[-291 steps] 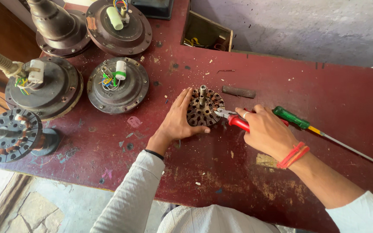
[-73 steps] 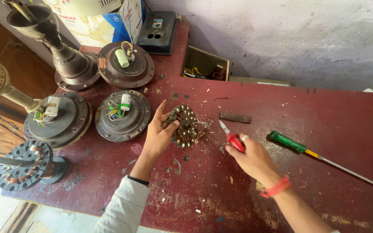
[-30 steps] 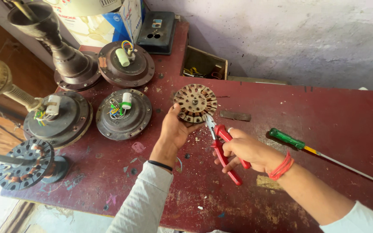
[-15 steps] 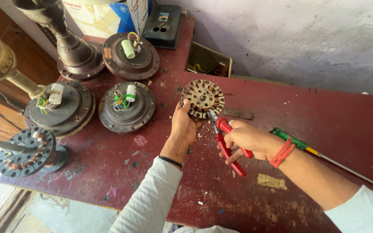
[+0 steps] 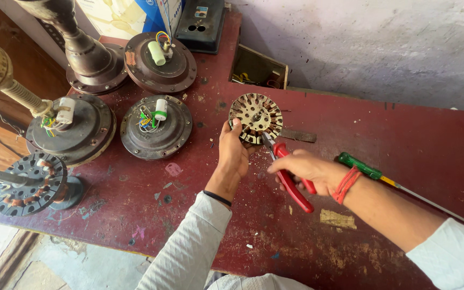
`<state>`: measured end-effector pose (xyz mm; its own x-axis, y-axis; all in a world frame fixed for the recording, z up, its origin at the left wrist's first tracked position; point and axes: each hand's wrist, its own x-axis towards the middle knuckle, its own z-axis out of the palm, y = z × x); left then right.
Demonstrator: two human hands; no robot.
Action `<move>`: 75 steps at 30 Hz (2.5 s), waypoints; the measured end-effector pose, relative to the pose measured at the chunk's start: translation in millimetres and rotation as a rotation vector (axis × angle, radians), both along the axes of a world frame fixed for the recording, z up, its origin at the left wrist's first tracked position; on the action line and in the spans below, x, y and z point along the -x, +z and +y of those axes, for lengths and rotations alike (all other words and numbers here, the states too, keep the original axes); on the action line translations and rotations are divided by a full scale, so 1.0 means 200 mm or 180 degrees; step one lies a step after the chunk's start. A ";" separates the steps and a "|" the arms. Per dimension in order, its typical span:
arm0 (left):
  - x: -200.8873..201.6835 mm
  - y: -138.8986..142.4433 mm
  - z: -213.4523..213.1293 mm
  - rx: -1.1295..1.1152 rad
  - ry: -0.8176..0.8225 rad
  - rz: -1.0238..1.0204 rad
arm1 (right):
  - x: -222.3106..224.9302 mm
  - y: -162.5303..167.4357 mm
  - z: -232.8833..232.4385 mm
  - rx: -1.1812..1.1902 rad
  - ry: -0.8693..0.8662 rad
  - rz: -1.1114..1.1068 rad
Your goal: The person uses red-handled pliers to cut and pull copper wire coils from a motor stator on a workbench. They rotate the stator to access different slots and continue removing wire segments throughout the clip.
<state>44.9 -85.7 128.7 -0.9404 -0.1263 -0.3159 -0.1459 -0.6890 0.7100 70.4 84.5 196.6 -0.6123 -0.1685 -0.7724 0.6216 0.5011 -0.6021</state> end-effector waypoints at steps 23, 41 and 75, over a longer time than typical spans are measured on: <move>-0.02 0.01 0.01 -0.0089 0.0094 -0.0014 | -0.06 -0.10 0.05 0.0677 -0.0059 -0.0023; -0.03 0.00 0.01 -0.0115 0.0197 -0.0147 | -0.16 -0.18 -0.07 0.0471 -0.0724 -0.0293; -0.02 0.05 0.02 0.0011 0.0094 -0.0412 | -0.09 -0.11 -0.02 0.0290 -0.0348 -0.0556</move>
<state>48.1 -81.1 139.2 -0.8875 -0.1547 -0.4340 -0.2162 -0.6919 0.6889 89.3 80.8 173.9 -0.4889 -0.1825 -0.8530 0.7681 0.3734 -0.5201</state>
